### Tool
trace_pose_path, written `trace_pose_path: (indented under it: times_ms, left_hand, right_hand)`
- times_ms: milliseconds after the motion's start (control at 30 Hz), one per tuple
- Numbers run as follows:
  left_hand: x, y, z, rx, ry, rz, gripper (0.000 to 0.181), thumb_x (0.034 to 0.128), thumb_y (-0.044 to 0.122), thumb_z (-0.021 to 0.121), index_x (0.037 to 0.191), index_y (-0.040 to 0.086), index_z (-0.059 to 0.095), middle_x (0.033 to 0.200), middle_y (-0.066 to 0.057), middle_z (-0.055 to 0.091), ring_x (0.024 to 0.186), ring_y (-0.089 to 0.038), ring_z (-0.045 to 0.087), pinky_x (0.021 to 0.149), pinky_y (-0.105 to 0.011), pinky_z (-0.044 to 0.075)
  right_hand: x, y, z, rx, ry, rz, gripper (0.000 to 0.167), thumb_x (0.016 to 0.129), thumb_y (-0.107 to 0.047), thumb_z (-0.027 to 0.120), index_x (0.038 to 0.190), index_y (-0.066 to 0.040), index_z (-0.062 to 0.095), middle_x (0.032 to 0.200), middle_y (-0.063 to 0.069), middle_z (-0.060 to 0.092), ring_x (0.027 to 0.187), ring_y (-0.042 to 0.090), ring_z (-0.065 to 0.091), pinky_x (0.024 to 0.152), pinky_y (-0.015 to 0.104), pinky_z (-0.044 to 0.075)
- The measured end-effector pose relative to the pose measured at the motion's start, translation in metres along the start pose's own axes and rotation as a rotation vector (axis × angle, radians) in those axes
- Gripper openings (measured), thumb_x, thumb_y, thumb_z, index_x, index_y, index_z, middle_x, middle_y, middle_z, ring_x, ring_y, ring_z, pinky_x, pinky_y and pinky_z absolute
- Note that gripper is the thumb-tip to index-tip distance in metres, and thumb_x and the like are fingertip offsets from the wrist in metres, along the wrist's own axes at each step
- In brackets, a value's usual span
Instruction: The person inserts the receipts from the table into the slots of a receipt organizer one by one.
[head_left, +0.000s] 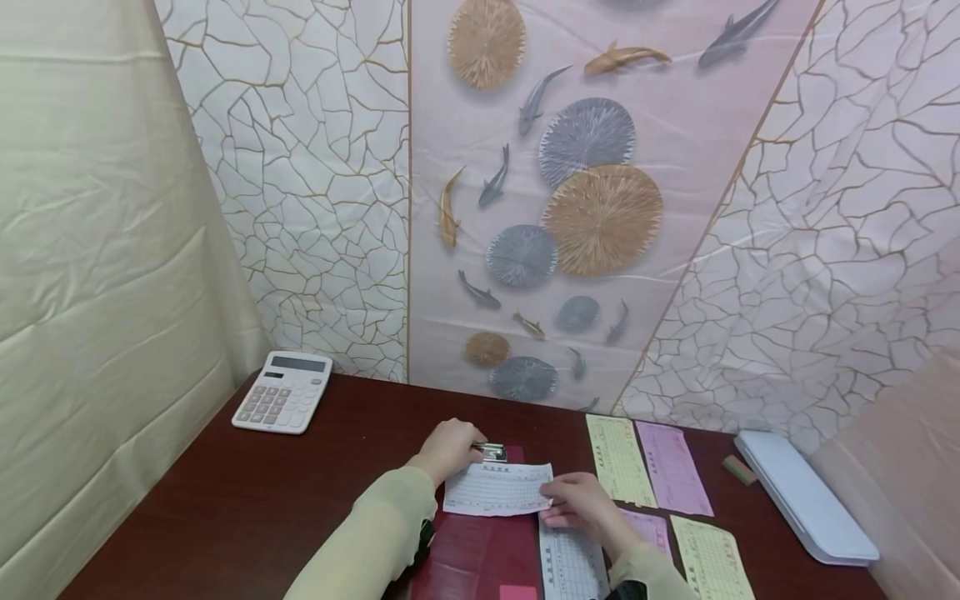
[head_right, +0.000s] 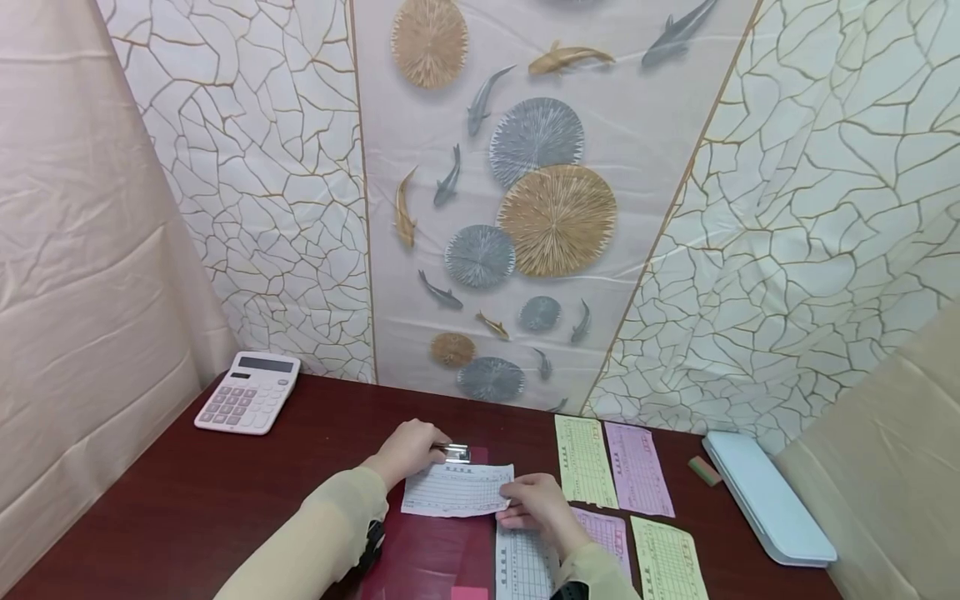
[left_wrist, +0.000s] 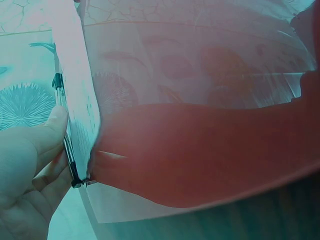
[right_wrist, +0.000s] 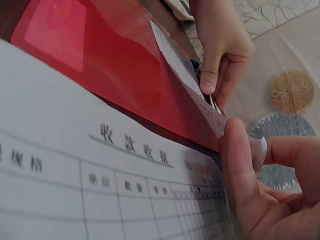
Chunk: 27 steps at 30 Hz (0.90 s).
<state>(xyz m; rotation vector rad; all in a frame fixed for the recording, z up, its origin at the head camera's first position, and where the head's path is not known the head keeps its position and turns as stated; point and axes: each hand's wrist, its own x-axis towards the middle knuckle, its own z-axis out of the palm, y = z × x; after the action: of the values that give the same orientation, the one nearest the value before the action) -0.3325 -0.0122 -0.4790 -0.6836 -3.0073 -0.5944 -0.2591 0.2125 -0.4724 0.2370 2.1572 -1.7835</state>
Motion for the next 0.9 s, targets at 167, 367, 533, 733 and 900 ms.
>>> trace_pose_path:
  times_ms: [167, 367, 533, 733, 900]
  left_hand:
    - [0.000, 0.000, 0.000, 0.013, 0.011, 0.012, 0.022, 0.0825, 0.025, 0.073, 0.103, 0.017, 0.076, 0.099, 0.004, 0.072, 0.094, -0.014, 0.066, 0.079, -0.029, 0.054]
    - [0.001, -0.002, 0.002, 0.032, 0.039, 0.044, 0.022, 0.0825, 0.026, 0.073, 0.102, 0.017, 0.076, 0.097, 0.005, 0.073, 0.093, -0.014, 0.066, 0.080, -0.029, 0.053]
    - [0.000, -0.002, 0.001, 0.026, 0.037, 0.051, 0.022, 0.0825, 0.025, 0.073, 0.102, 0.017, 0.076, 0.098, 0.005, 0.073, 0.094, -0.013, 0.066, 0.080, -0.028, 0.053]
    - [-0.001, -0.002, -0.001, 0.012, 0.027, 0.047, 0.021, 0.0820, 0.024, 0.074, 0.102, 0.017, 0.076, 0.097, 0.005, 0.073, 0.092, -0.012, 0.066, 0.079, -0.028, 0.054]
    - [-0.001, -0.005, 0.001, 0.013, 0.042, 0.065, 0.022, 0.0811, 0.025, 0.075, 0.101, 0.017, 0.076, 0.096, 0.005, 0.073, 0.091, -0.011, 0.066, 0.078, -0.027, 0.054]
  right_hand:
    - [0.003, 0.003, 0.007, -0.026, -0.004, -0.007, 0.035, 0.092, -0.011, 0.059, 0.110, 0.018, 0.053, 0.068, 0.009, 0.063, 0.056, 0.014, 0.065, 0.057, 0.028, 0.057]
    - [0.004, 0.002, 0.016, -0.071, 0.015, 0.000, 0.028, 0.092, -0.008, 0.057, 0.106, 0.017, 0.056, 0.070, 0.012, 0.065, 0.056, 0.015, 0.066, 0.056, 0.028, 0.057]
    - [0.005, 0.000, 0.022, -0.073, 0.034, 0.005, 0.028, 0.092, -0.007, 0.056, 0.105, 0.018, 0.055, 0.071, 0.014, 0.066, 0.057, 0.016, 0.067, 0.054, 0.026, 0.057]
    - [0.009, -0.003, 0.029, -0.068, 0.063, -0.001, 0.029, 0.091, -0.006, 0.056, 0.107, 0.019, 0.055, 0.069, 0.014, 0.064, 0.056, 0.018, 0.067, 0.054, 0.028, 0.057]
    - [0.011, -0.005, 0.033, -0.056, 0.065, -0.002, 0.029, 0.089, -0.004, 0.057, 0.107, 0.019, 0.056, 0.070, 0.015, 0.064, 0.056, 0.017, 0.067, 0.054, 0.028, 0.057]
